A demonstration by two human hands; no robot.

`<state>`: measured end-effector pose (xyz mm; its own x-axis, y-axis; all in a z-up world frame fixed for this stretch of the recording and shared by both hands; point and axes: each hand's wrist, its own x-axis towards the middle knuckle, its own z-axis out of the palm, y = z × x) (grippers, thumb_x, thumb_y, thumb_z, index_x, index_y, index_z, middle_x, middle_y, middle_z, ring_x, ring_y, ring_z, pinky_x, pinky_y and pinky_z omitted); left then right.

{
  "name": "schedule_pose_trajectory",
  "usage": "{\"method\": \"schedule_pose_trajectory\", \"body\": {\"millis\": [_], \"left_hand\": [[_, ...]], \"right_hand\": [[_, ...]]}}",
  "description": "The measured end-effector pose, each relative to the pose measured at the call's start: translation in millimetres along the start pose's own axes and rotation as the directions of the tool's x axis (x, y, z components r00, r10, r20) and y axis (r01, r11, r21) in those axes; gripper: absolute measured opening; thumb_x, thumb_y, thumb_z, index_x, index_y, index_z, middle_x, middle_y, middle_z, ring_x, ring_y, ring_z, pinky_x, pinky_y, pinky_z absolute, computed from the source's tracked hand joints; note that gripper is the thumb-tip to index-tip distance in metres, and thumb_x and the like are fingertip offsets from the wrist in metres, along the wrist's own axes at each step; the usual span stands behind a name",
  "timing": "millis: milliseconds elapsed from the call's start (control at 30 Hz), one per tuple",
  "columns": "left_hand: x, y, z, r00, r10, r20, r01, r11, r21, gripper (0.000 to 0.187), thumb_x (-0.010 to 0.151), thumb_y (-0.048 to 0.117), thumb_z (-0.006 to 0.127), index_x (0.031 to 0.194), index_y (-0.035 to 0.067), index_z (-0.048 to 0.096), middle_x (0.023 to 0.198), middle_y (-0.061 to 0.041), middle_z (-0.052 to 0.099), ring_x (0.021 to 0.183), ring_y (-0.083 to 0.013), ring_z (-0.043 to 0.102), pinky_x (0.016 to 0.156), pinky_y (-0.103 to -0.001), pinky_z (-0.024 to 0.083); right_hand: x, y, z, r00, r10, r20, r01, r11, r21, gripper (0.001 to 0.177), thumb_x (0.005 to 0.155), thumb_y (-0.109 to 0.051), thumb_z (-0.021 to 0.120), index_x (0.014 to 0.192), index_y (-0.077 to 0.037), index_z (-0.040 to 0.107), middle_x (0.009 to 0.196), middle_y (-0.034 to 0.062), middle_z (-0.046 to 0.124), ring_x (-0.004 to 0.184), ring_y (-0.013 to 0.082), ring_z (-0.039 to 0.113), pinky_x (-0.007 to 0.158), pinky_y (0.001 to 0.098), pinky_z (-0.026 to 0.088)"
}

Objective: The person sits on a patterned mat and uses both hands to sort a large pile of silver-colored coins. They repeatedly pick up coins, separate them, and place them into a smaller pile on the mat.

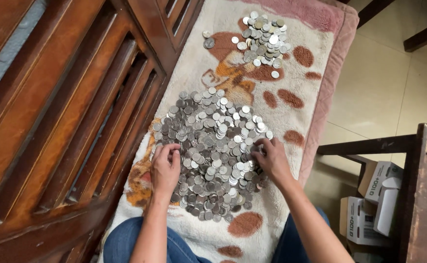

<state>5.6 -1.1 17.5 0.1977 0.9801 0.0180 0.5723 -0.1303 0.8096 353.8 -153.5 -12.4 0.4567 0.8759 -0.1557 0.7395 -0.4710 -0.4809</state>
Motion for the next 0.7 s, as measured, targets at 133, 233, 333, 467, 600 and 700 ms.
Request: {"method": "schedule_pose_trajectory", "body": {"millis": [133,233,333,467,600,700], "left_hand": [[-1.6,1.9,-0.3,0.999,-0.034,0.03,0.034,0.999,-0.014,0.017,0.103,0.016,0.07,0.113,0.023,0.081,0.101,-0.004,0.074,0.092,-0.0286,0.079,0.085,-0.043,0.063],[0.5,-8.1,6.1,1.0,-0.017,0.009,0.017,1.0,-0.005,0.016,0.102,0.018,0.071,0.113,0.025,0.081,0.102,-0.003,0.073,0.093,-0.027,0.079,0.085,-0.041,0.063],[-2.9,-2.0,6.1,1.0,-0.009,0.02,0.009,1.0,-0.009,0.017,0.102,0.019,0.071,0.114,0.027,0.08,0.104,-0.002,0.074,0.095,-0.0268,0.08,0.086,-0.041,0.064],[-8.7,4.9,14.4,0.994,0.011,0.113,-0.007,0.999,-0.042,0.019,0.106,0.014,0.066,0.115,0.021,0.081,0.103,-0.006,0.073,0.091,-0.0288,0.078,0.085,-0.043,0.062],[-11.5,-8.8,27.2,0.99,0.087,0.11,-0.086,0.996,-0.014,0.017,0.102,0.017,0.071,0.115,0.023,0.08,0.102,-0.006,0.073,0.092,-0.0317,0.077,0.087,-0.045,0.061],[-9.8,11.4,10.7,0.99,0.112,0.084,-0.113,0.994,-0.003,0.016,0.102,0.019,0.07,0.114,0.025,0.079,0.1,-0.006,0.072,0.093,-0.0318,0.077,0.088,-0.045,0.061]], "right_hand": [[2.5,-1.6,-1.9,0.998,0.056,-0.015,-0.056,0.998,0.043,0.03,0.09,-0.037,0.091,0.107,-0.017,0.076,0.102,0.0116,0.06,0.109,0.0411,0.068,0.1,0.0527,0.057],[-2.6,-16.5,-28.2,0.966,0.252,-0.058,-0.219,0.916,0.335,0.018,0.088,-0.017,0.088,0.104,-0.012,0.083,0.092,0.0173,0.078,0.097,0.0374,0.078,0.089,0.0481,0.061],[-26.9,-34.4,-71.9,0.933,0.328,-0.145,-0.112,0.652,0.75,0.018,0.088,-0.003,0.092,0.1,-0.006,0.079,0.088,0.0144,0.079,0.082,0.0198,0.074,0.079,0.0362,0.063],[-43.8,5.3,-57.7,0.912,0.405,0.061,-0.166,0.228,0.96,0.03,0.097,0.007,0.068,0.124,-0.004,0.069,0.094,0.0046,0.071,0.084,0.0147,0.072,0.081,0.0294,0.065],[-57.5,8.4,-33.4,0.836,0.537,0.113,-0.34,0.345,0.875,0.014,0.096,0.004,0.065,0.103,0.005,0.077,0.085,0.0123,0.068,0.073,0.0171,0.063,0.064,0.0287,0.054],[-56.1,13.5,-15.6,0.904,0.428,-0.024,-0.342,0.754,0.562,0.019,0.098,-0.014,0.076,0.11,-0.019,0.09,0.093,0.0115,0.083,0.089,0.0208,0.076,0.084,0.0391,0.061]]}}
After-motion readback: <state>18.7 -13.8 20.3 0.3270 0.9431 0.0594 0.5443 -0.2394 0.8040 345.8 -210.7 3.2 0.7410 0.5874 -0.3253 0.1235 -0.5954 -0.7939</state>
